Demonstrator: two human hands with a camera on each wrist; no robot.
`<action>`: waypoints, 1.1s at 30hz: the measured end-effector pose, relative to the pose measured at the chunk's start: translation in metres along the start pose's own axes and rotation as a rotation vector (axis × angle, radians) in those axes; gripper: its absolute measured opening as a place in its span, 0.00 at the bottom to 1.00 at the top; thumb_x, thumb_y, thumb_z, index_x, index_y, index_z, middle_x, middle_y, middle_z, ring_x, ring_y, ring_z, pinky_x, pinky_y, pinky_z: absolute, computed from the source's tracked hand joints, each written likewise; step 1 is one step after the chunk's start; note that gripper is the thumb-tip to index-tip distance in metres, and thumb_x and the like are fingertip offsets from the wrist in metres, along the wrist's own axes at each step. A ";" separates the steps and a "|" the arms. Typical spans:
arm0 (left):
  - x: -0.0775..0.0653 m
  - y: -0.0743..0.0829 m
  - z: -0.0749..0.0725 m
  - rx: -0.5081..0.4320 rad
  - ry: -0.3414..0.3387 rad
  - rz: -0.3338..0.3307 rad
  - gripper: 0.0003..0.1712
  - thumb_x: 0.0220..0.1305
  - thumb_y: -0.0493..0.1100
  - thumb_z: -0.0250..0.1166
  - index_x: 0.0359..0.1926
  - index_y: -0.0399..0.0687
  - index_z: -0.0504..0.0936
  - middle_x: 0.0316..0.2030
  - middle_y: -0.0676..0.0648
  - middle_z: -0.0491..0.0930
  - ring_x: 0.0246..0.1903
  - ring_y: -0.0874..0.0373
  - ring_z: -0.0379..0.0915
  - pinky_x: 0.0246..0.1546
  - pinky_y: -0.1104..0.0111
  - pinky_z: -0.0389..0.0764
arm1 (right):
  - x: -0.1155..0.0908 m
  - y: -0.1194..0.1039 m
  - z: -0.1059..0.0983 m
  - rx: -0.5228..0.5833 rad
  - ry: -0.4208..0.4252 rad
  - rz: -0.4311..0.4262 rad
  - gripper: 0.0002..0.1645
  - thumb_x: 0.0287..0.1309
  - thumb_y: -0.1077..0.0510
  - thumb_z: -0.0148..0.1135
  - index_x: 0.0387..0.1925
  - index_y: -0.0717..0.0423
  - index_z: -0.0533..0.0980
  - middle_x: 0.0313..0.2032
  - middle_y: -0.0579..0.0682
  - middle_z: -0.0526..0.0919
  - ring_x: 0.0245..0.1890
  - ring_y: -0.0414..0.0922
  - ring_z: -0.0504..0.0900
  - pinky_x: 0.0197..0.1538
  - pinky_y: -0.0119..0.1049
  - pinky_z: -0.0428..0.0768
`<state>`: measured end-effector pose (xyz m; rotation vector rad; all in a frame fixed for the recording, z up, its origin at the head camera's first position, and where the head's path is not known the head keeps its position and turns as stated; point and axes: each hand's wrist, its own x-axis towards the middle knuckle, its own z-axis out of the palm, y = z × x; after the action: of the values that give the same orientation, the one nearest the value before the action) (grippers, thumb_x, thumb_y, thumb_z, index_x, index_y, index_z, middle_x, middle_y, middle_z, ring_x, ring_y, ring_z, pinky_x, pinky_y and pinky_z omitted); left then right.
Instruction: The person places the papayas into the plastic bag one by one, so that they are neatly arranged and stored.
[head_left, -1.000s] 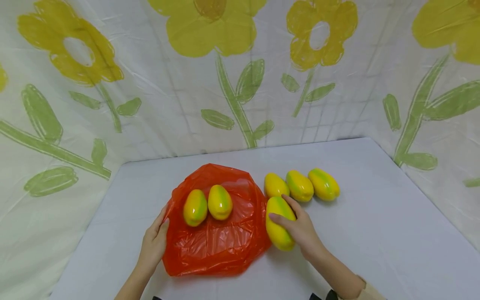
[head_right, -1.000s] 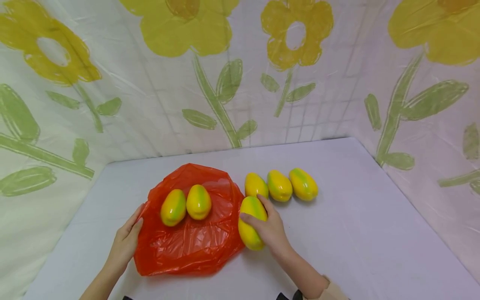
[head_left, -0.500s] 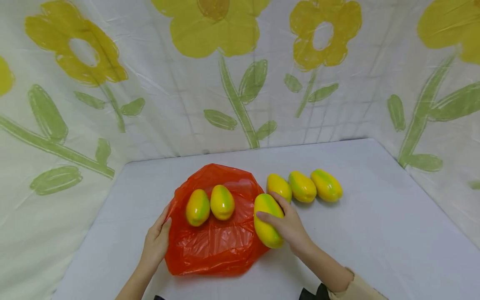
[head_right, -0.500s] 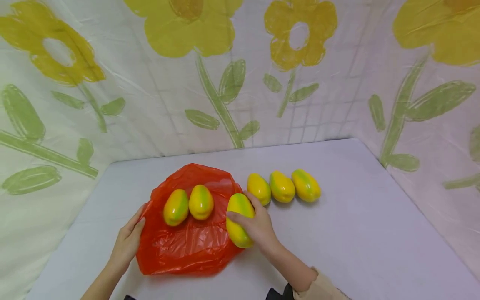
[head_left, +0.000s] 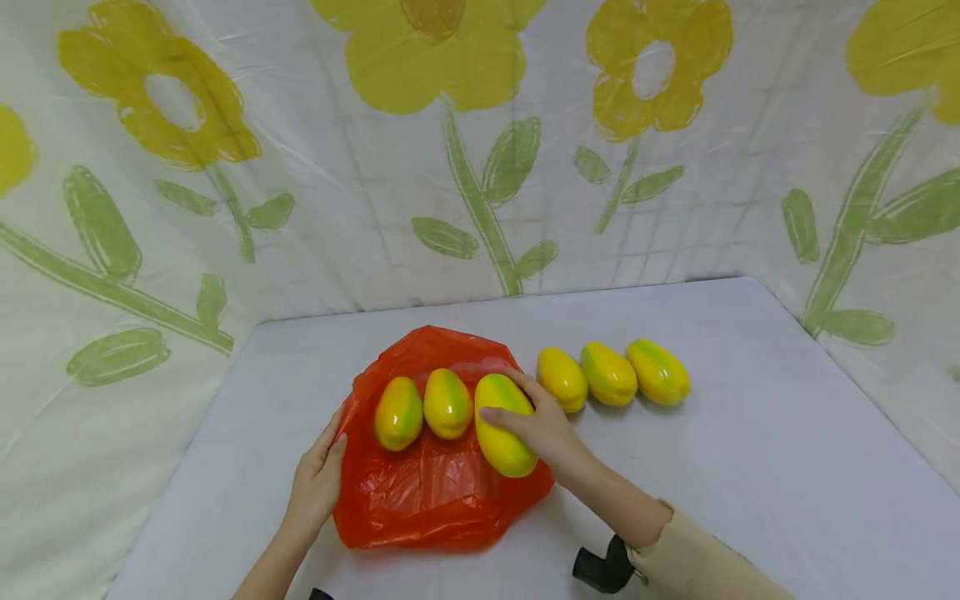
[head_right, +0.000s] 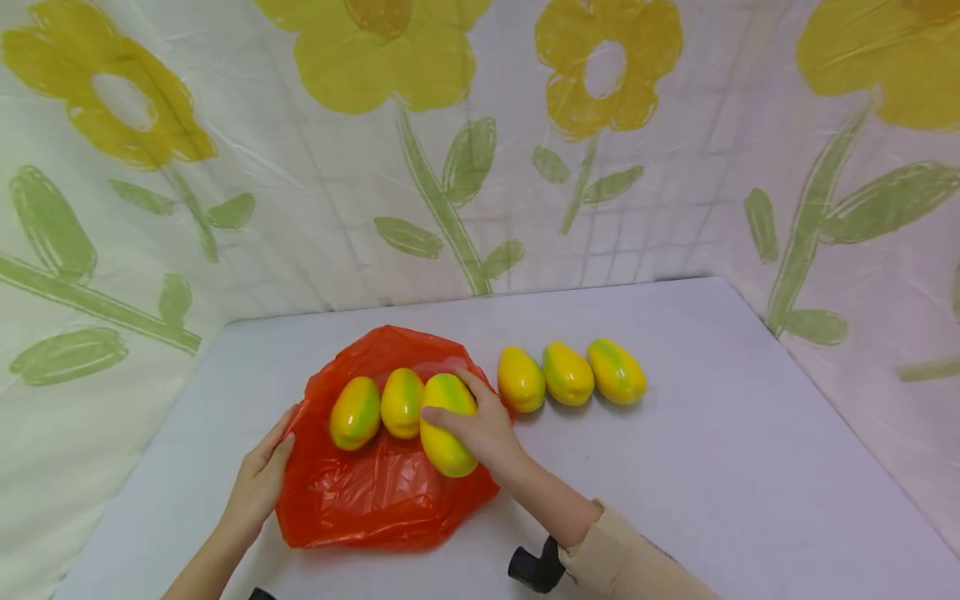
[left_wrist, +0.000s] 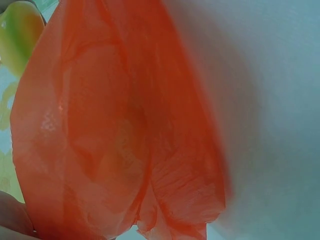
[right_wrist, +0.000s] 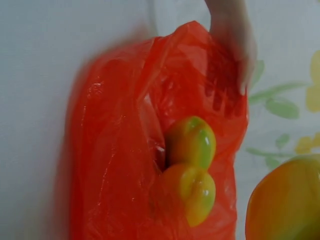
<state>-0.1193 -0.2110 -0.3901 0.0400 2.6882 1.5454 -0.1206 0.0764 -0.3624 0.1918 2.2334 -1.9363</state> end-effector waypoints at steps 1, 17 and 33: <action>0.000 0.000 0.000 -0.001 0.002 -0.001 0.28 0.78 0.40 0.40 0.75 0.38 0.50 0.72 0.35 0.51 0.72 0.38 0.44 0.69 0.45 0.52 | 0.002 -0.002 0.002 0.002 -0.004 0.002 0.41 0.56 0.48 0.69 0.70 0.45 0.64 0.62 0.56 0.68 0.55 0.55 0.69 0.52 0.50 0.79; 0.000 0.001 0.000 -0.013 0.002 -0.007 0.29 0.78 0.39 0.41 0.75 0.37 0.50 0.73 0.35 0.50 0.72 0.38 0.43 0.69 0.46 0.51 | 0.043 -0.005 0.024 -0.069 0.027 0.029 0.44 0.55 0.46 0.68 0.71 0.47 0.62 0.63 0.55 0.69 0.54 0.54 0.71 0.56 0.52 0.76; 0.001 0.002 0.002 0.001 0.009 0.003 0.29 0.78 0.39 0.41 0.74 0.37 0.50 0.72 0.33 0.49 0.72 0.37 0.42 0.68 0.45 0.51 | 0.068 0.001 0.027 -0.190 0.056 -0.012 0.47 0.54 0.47 0.69 0.72 0.52 0.61 0.61 0.58 0.72 0.52 0.55 0.73 0.56 0.51 0.76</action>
<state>-0.1201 -0.2083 -0.3890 0.0373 2.6968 1.5487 -0.1858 0.0482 -0.3821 0.2091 2.4427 -1.7309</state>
